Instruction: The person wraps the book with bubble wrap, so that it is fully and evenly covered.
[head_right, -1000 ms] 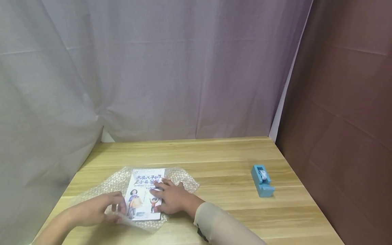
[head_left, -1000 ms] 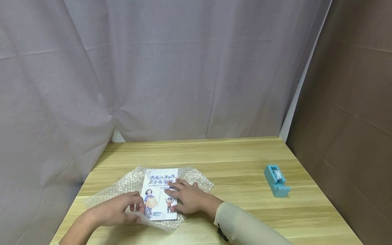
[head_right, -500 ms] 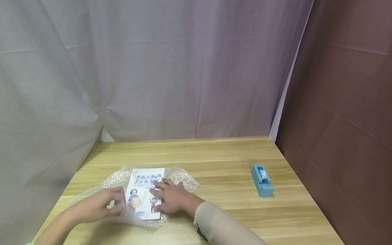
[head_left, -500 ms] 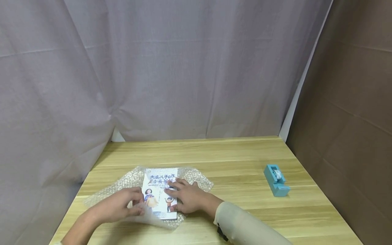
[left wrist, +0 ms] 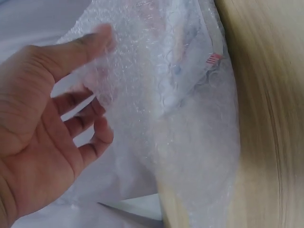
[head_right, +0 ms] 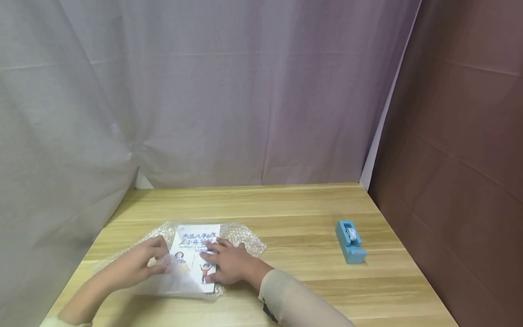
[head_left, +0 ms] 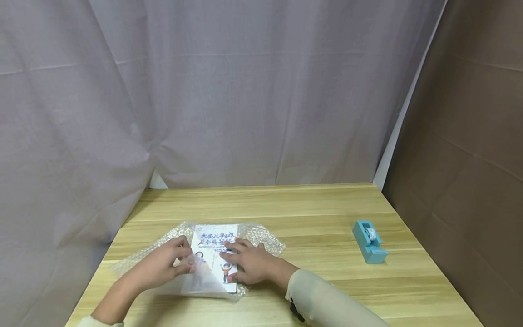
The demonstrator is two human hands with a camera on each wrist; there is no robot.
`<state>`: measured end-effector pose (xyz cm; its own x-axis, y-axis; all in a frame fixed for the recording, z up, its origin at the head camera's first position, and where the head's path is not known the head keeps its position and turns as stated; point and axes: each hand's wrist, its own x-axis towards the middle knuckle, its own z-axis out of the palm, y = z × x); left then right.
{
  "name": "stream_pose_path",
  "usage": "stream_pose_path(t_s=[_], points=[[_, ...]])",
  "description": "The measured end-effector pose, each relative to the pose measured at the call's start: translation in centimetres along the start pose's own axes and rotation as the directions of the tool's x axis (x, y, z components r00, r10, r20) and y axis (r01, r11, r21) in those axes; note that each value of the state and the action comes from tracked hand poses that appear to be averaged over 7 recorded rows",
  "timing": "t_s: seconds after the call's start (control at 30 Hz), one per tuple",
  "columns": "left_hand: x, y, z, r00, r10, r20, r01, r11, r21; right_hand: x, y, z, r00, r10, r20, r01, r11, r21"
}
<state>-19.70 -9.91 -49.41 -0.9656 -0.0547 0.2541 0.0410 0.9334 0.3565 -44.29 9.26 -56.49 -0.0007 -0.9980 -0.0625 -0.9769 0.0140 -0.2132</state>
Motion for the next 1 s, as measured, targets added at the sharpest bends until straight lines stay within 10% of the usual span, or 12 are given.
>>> stream_pose_path(t_s=[1.0], points=[[2.5, -1.9, 3.4, 0.998, -0.037, -0.046, 0.048, 0.959, 0.279, 0.3, 0.0, -0.2, 1.000, 0.009, 0.009, -0.009, 1.000, -0.020]])
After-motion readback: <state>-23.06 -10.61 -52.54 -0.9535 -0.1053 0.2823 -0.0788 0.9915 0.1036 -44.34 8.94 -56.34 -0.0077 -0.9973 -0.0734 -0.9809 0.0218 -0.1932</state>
